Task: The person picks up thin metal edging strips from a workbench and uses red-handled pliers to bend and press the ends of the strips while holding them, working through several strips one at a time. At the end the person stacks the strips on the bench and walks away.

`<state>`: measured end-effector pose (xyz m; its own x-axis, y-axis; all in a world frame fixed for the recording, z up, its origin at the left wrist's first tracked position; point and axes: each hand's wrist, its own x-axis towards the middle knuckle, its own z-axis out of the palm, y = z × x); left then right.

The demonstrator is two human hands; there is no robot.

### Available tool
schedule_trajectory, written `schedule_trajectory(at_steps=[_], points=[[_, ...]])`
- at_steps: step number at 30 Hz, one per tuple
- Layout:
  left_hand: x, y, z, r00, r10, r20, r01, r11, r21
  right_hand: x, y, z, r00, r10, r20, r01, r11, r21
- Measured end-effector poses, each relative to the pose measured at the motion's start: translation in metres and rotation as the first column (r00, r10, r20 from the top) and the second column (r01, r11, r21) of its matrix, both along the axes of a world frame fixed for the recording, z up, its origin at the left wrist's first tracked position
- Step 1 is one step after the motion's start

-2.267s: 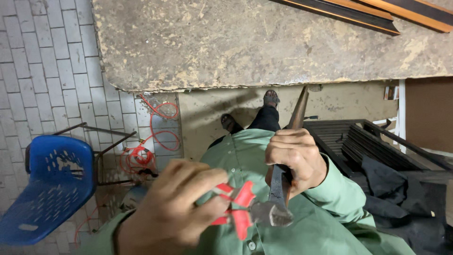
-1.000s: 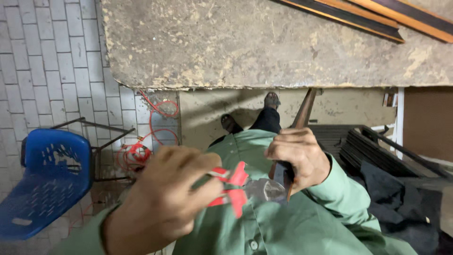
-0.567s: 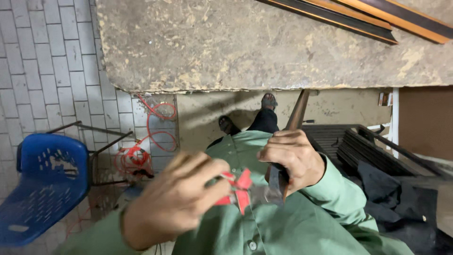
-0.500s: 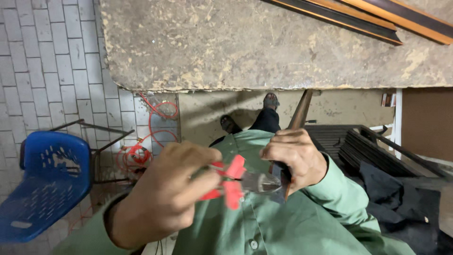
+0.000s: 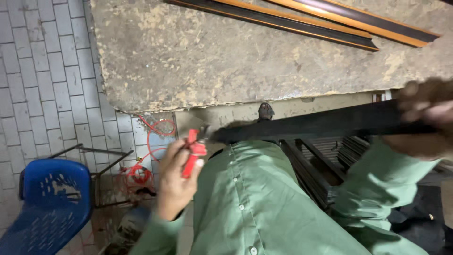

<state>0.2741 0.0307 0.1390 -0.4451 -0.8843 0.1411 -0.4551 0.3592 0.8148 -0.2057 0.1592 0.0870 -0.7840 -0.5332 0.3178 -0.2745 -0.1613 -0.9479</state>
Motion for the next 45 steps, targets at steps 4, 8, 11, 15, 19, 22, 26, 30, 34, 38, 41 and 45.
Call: schedule_trajectory(at_steps=[4,8,11,15,19,22,26,30,34,38,41,45], points=[[-0.012,0.017,-0.039,0.980,0.102,0.173,-0.049,0.957,-0.285,-0.095,0.025,-0.044,0.966,-0.036,0.254,-0.018,0.978,0.206],[-0.006,0.011,-0.050,0.972,0.068,0.226,0.036,0.903,-0.429,-0.122,0.040,-0.071,0.925,-0.090,0.369,-0.021,0.958,0.287],[-0.019,-0.002,-0.053,0.951,0.126,0.281,0.070,0.800,-0.597,-0.111,0.033,-0.078,0.892,-0.093,0.442,-0.050,0.952,0.301],[-0.061,-0.026,-0.048,0.937,0.066,0.342,0.176,0.757,-0.629,-0.090,0.019,-0.089,0.858,-0.074,0.508,-0.094,0.950,0.297],[-0.124,-0.044,-0.026,0.737,-0.167,0.656,0.437,0.857,-0.274,-0.079,0.019,-0.106,0.852,0.025,0.522,-0.206,0.934,0.292],[-0.173,-0.069,-0.020,0.642,-0.400,0.654,0.491,0.870,0.050,-0.074,0.022,-0.118,0.640,-0.035,0.768,-0.129,0.980,0.152],[-0.226,-0.099,-0.035,0.577,-0.547,0.606,0.497,0.824,0.271,-0.076,0.025,-0.119,0.850,-0.414,0.326,0.194,0.821,0.537],[-0.268,-0.117,-0.053,0.567,-0.609,0.554,0.524,0.786,0.329,-0.059,0.018,-0.102,0.709,0.005,-0.705,0.471,0.741,0.479],[-0.281,-0.128,-0.072,0.591,-0.622,0.513,0.542,0.777,0.319,-0.015,-0.002,-0.112,0.523,0.613,-0.592,-0.008,0.698,0.716],[-0.286,-0.135,-0.078,0.622,-0.626,0.471,0.567,0.775,0.281,-0.010,-0.021,-0.125,0.502,0.560,-0.659,0.090,0.724,0.684],[-0.290,-0.127,-0.063,0.786,-0.353,0.507,0.483,0.863,-0.148,-0.040,-0.032,-0.118,0.546,0.584,-0.601,0.042,0.697,0.716],[-0.269,-0.119,-0.039,0.971,-0.205,0.127,0.241,0.823,-0.514,-0.098,-0.069,-0.100,0.488,0.548,-0.679,0.089,0.742,0.664]])
